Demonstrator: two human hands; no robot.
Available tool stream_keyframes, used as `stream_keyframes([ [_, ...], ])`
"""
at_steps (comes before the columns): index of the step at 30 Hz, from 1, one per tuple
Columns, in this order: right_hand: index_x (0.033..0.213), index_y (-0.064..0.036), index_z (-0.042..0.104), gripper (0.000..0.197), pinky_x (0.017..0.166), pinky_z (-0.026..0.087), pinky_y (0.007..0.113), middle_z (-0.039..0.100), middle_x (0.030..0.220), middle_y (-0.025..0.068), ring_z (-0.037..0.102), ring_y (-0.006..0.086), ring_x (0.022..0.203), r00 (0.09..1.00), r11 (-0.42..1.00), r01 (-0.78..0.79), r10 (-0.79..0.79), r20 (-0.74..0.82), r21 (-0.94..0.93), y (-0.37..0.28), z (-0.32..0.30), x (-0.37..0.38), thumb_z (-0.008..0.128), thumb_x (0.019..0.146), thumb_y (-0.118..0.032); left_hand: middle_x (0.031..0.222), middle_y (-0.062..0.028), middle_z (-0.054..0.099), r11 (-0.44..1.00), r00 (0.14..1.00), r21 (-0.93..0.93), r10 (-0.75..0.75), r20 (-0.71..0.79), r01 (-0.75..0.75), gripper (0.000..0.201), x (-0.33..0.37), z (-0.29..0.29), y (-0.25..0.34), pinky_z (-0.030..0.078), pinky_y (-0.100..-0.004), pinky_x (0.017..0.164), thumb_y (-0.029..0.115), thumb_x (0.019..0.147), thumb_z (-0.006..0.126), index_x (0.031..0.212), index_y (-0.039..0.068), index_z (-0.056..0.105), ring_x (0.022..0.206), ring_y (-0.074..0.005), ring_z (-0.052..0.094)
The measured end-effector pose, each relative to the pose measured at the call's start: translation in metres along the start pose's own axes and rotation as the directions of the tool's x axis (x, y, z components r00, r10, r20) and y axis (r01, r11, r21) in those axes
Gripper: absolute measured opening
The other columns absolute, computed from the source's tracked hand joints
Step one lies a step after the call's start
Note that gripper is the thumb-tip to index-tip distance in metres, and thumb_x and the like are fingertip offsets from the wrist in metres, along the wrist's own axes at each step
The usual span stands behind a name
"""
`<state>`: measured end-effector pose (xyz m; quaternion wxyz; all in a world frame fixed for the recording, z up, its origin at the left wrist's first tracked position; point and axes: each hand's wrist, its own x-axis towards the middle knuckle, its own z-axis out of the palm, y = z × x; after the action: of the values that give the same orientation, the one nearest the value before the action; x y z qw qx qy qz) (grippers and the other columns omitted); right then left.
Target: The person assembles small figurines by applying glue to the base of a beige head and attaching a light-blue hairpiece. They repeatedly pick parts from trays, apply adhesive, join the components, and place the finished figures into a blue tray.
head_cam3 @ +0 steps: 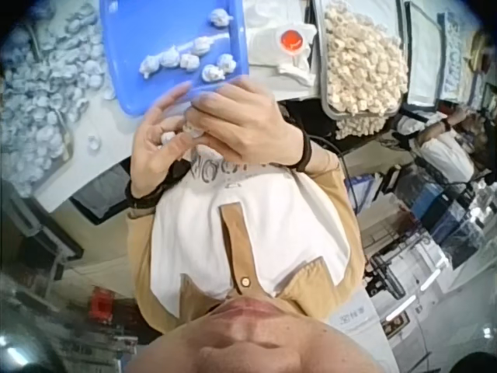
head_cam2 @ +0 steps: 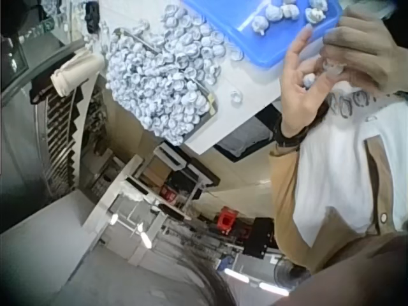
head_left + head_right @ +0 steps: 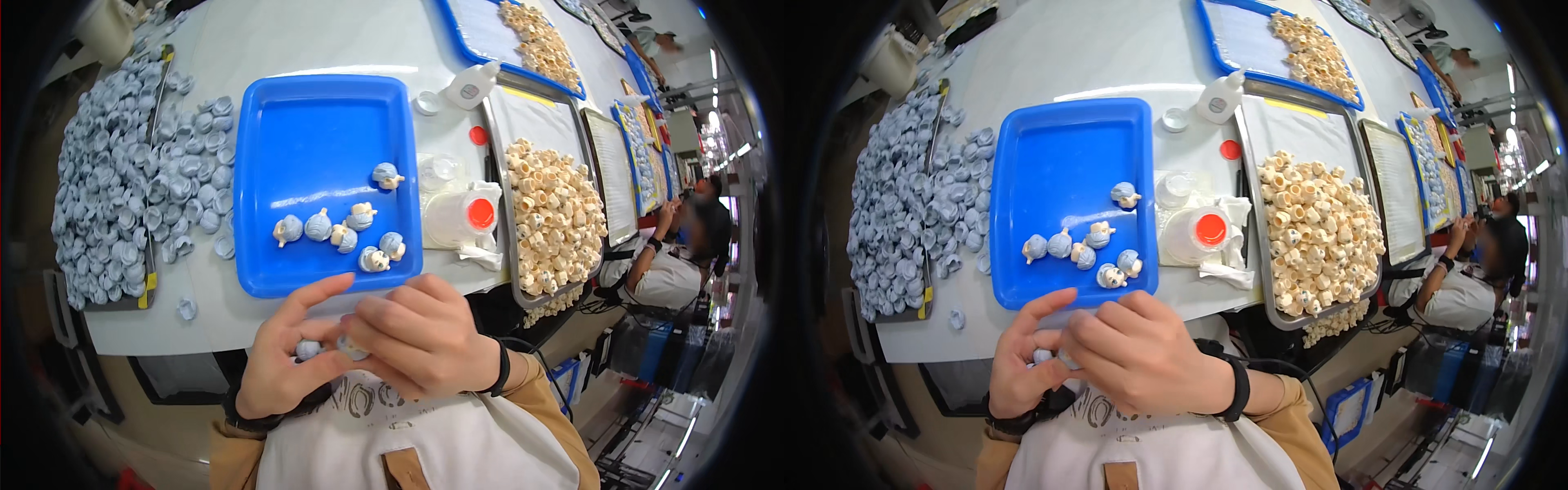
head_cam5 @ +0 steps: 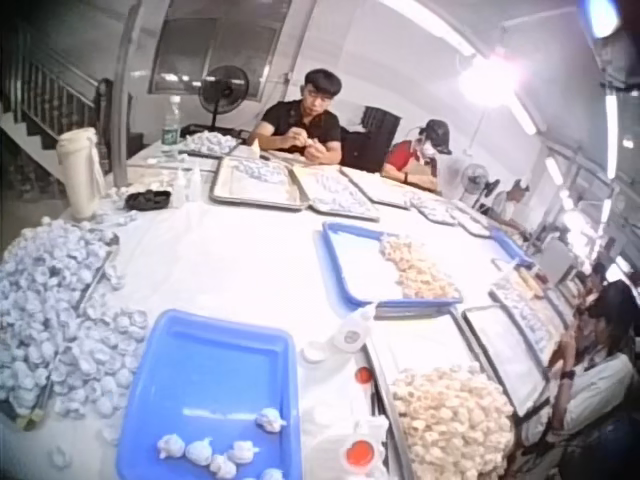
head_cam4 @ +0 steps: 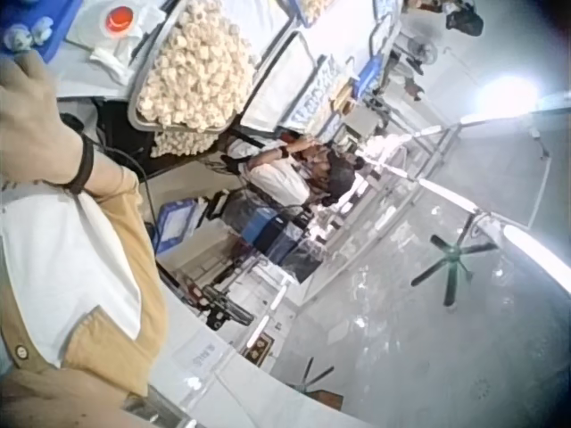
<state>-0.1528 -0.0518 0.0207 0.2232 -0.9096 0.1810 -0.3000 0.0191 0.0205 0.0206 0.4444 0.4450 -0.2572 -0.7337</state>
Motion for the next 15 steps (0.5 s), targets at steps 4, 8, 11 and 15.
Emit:
stream_keyframes([
  [4,0.074,-0.0038,0.056,0.023,0.059,0.033,0.029,0.049,0.082,0.0042,0.045,0.0181,0.068,1.000,1.000,0.008,-0.008,0.013,0.005,0.006,0.004,0.014,0.065,0.060,-0.019,0.088,-0.0065,0.061,0.986,0.975,0.134,0.123,-0.187,-0.099,0.054,-0.008,-0.004,-0.006,0.039,-0.0160,0.063,0.002,0.077,0.059,0.127,-0.002,0.038,0.077,-0.0048,0.051],
  [8,0.088,-0.0038,0.057,0.033,0.061,0.033,0.030,0.048,0.085,0.0024,0.047,0.0188,0.075,0.989,0.986,-0.142,0.145,0.026,-0.086,0.008,0.008,0.022,0.069,0.062,-0.021,0.059,-0.0019,0.047,0.804,0.707,0.138,0.579,-0.406,-0.579,0.016,-0.023,-0.039,-0.025,0.028,-0.0185,0.038,0.017,0.087,0.052,0.081,0.003,0.048,0.044,-0.0062,0.037],
  [11,0.093,-0.0024,0.057,0.037,0.062,0.034,0.030,0.047,0.085,0.0045,0.046,0.0206,0.080,0.968,0.940,-0.208,0.238,0.082,-0.272,0.010,0.025,0.022,0.070,0.063,-0.021,0.054,-0.0026,0.034,0.692,0.766,-0.333,0.610,-0.204,-0.640,0.037,-0.022,-0.034,-0.009,0.026,-0.0222,0.035,0.033,0.094,0.042,0.067,0.008,0.036,0.044,-0.0096,0.030],
  [15,0.101,0.0008,0.056,0.046,0.065,0.035,0.030,0.048,0.090,0.0075,0.046,0.0216,0.082,0.948,0.887,-0.271,0.314,0.057,-0.375,0.011,0.032,0.023,0.071,0.063,-0.020,0.063,-0.0028,0.034,0.664,0.860,-0.581,0.492,-0.134,-0.470,0.037,-0.009,-0.032,0.002,0.025,-0.0242,0.039,0.036,0.096,0.037,0.072,0.008,0.034,0.052,-0.0127,0.031],
])
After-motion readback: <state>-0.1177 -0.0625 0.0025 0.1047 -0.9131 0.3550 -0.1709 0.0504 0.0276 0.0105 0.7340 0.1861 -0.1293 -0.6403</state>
